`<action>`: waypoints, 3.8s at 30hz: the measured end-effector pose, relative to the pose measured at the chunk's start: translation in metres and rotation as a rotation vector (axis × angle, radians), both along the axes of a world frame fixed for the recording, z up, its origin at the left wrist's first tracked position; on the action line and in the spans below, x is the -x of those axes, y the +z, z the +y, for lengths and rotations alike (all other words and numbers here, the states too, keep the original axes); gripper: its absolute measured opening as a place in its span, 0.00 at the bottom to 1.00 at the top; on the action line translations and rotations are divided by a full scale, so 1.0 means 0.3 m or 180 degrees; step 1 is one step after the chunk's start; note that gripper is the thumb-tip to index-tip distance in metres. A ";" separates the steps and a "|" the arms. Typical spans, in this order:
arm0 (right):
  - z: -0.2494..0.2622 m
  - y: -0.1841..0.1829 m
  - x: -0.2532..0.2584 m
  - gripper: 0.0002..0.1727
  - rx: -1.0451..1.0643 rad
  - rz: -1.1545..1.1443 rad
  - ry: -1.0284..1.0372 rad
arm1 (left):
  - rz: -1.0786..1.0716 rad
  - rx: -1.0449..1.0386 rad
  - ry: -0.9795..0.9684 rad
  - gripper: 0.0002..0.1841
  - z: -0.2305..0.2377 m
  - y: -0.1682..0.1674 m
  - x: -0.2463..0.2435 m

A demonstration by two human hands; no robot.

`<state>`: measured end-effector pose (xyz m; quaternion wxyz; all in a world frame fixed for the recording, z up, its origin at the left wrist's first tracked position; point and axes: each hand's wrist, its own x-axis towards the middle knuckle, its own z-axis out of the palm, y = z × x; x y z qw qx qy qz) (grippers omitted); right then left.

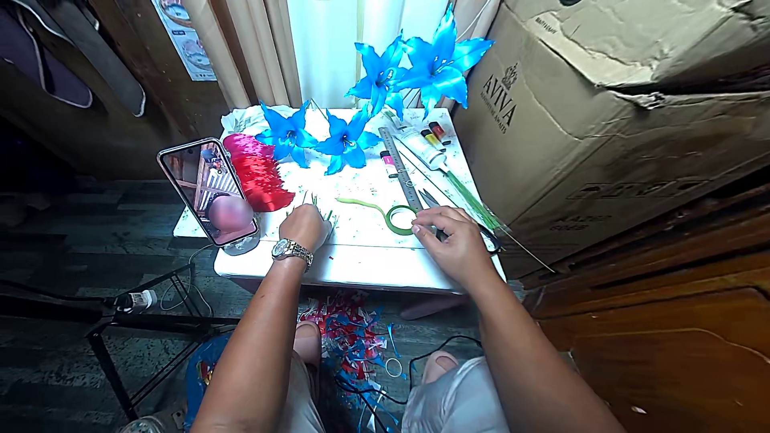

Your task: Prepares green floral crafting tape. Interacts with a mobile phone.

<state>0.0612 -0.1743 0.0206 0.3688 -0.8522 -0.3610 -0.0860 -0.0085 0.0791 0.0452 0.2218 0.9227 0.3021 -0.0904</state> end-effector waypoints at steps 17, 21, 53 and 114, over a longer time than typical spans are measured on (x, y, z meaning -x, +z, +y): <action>0.051 -0.003 0.016 0.13 -0.0127 -0.0022 0.0041 | -0.1881 0.3020 0.0449 0.06 0.092 0.007 0.054; 0.092 -0.013 0.020 0.13 -0.0380 -0.0031 0.0149 | -0.2163 0.3712 0.0433 0.06 0.081 0.013 0.062; 0.082 0.030 -0.008 0.07 0.0934 0.0688 0.0023 | -0.1361 0.3508 0.0403 0.10 -0.186 -0.053 0.033; 0.039 0.055 -0.021 0.09 0.1657 0.0646 -0.0064 | -0.3490 0.3054 0.0525 0.05 -0.055 0.025 0.141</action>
